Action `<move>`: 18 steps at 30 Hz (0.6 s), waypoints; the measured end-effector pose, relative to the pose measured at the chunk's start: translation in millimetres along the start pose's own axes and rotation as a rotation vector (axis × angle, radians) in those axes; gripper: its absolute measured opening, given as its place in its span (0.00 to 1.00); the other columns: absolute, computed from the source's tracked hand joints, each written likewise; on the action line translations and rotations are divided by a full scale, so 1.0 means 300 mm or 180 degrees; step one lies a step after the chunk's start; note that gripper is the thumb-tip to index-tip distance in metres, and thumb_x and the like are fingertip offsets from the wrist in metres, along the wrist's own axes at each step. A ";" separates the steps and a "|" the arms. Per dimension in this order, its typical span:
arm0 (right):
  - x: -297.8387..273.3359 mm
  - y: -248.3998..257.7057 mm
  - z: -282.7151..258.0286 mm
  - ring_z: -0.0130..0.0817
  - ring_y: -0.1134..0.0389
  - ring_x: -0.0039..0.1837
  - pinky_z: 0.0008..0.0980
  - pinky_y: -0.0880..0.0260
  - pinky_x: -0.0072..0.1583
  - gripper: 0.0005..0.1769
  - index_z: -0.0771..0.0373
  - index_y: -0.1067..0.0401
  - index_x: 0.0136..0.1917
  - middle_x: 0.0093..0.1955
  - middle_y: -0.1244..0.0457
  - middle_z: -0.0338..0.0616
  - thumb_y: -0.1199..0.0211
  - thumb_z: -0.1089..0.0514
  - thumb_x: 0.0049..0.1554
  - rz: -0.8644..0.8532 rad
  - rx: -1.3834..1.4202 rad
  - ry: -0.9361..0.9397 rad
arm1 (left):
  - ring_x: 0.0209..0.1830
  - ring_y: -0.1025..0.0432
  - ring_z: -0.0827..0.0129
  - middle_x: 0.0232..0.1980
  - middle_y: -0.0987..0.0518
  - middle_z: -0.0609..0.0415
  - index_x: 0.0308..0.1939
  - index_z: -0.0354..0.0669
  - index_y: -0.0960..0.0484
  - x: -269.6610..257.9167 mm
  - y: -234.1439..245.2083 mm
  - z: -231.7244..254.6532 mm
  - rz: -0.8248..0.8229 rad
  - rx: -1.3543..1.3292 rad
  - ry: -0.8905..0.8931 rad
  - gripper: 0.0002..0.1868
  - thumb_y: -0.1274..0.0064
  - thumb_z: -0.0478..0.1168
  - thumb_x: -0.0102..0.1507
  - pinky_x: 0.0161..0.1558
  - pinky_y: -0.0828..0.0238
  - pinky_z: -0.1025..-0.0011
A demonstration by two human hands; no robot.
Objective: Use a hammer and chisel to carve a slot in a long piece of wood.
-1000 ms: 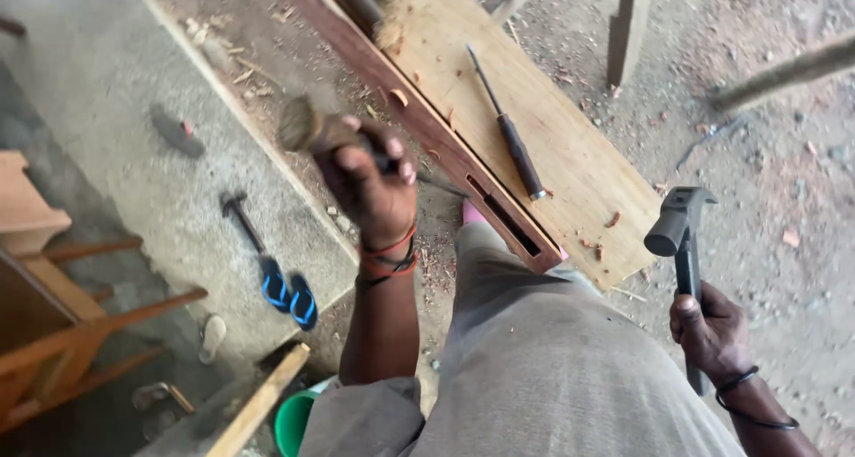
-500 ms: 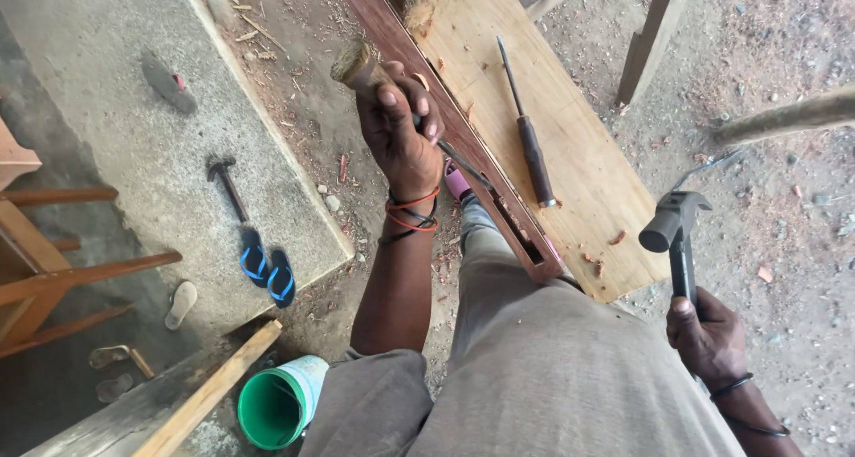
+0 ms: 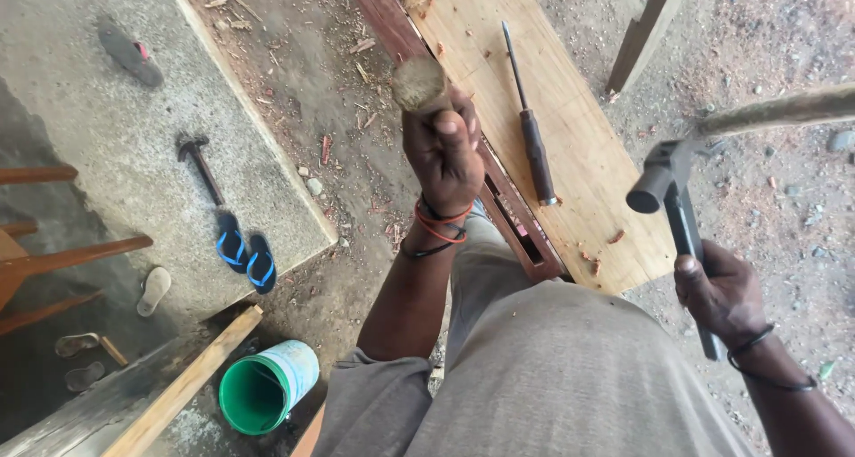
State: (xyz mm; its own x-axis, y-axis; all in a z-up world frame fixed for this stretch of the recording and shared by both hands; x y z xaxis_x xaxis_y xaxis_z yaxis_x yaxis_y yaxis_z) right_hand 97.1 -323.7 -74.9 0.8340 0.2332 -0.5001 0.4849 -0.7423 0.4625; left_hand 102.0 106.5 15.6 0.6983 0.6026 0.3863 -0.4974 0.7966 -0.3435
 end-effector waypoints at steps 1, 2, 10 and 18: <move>0.013 0.004 -0.031 0.25 0.36 0.31 0.30 0.36 0.33 0.31 0.63 0.28 0.43 0.27 0.39 0.38 0.43 0.31 0.60 -0.0111 -0.0182 0.0077 | 0.26 0.43 0.82 0.35 0.33 0.60 0.52 0.43 0.32 0.014 0.008 -0.004 0.0108 0.0050 0.0055 0.18 0.58 0.55 0.77 0.27 0.44 0.80; 0.025 0.008 -0.061 0.26 0.35 0.30 0.31 0.35 0.32 0.30 0.62 0.28 0.42 0.27 0.38 0.38 0.42 0.32 0.59 -0.0224 -0.0363 0.0154 | 0.27 0.43 0.83 0.34 0.33 0.61 0.49 0.44 0.33 0.027 0.016 -0.007 0.0215 0.0101 0.0111 0.18 0.59 0.56 0.77 0.27 0.44 0.80; 0.180 0.060 -0.559 0.31 0.34 0.28 0.35 0.32 0.33 0.18 0.61 0.25 0.44 0.29 0.36 0.42 0.29 0.45 0.53 -0.0401 -0.2084 0.0722 | 0.27 0.46 0.82 0.32 0.38 0.64 0.42 0.44 0.36 0.112 0.112 -0.163 0.0708 -0.0387 0.0751 0.21 0.56 0.57 0.75 0.27 0.49 0.81; 0.334 -0.034 -1.150 0.29 0.31 0.33 0.31 0.28 0.38 0.17 0.63 0.23 0.55 0.34 0.33 0.44 0.28 0.53 0.56 -0.0140 -0.2619 0.1999 | 0.27 0.48 0.84 0.30 0.40 0.65 0.41 0.43 0.34 0.106 0.104 -0.166 0.0765 -0.0345 0.0742 0.22 0.53 0.58 0.74 0.28 0.49 0.81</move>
State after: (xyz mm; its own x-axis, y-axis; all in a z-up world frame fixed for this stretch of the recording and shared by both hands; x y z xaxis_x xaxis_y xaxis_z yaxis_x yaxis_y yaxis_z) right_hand 266.7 -76.0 123.0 0.6837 0.7106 -0.1659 0.3513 -0.1213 0.9284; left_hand 134.2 148.2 -25.4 0.6728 0.7352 0.0819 -0.6130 0.6161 -0.4946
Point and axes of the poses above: each hand's wrist, its own x-axis towards the middle knuckle, its own y-axis out of the back of the hand, z = x × y, the point moved 6 cm from there along x, towards the middle knuckle
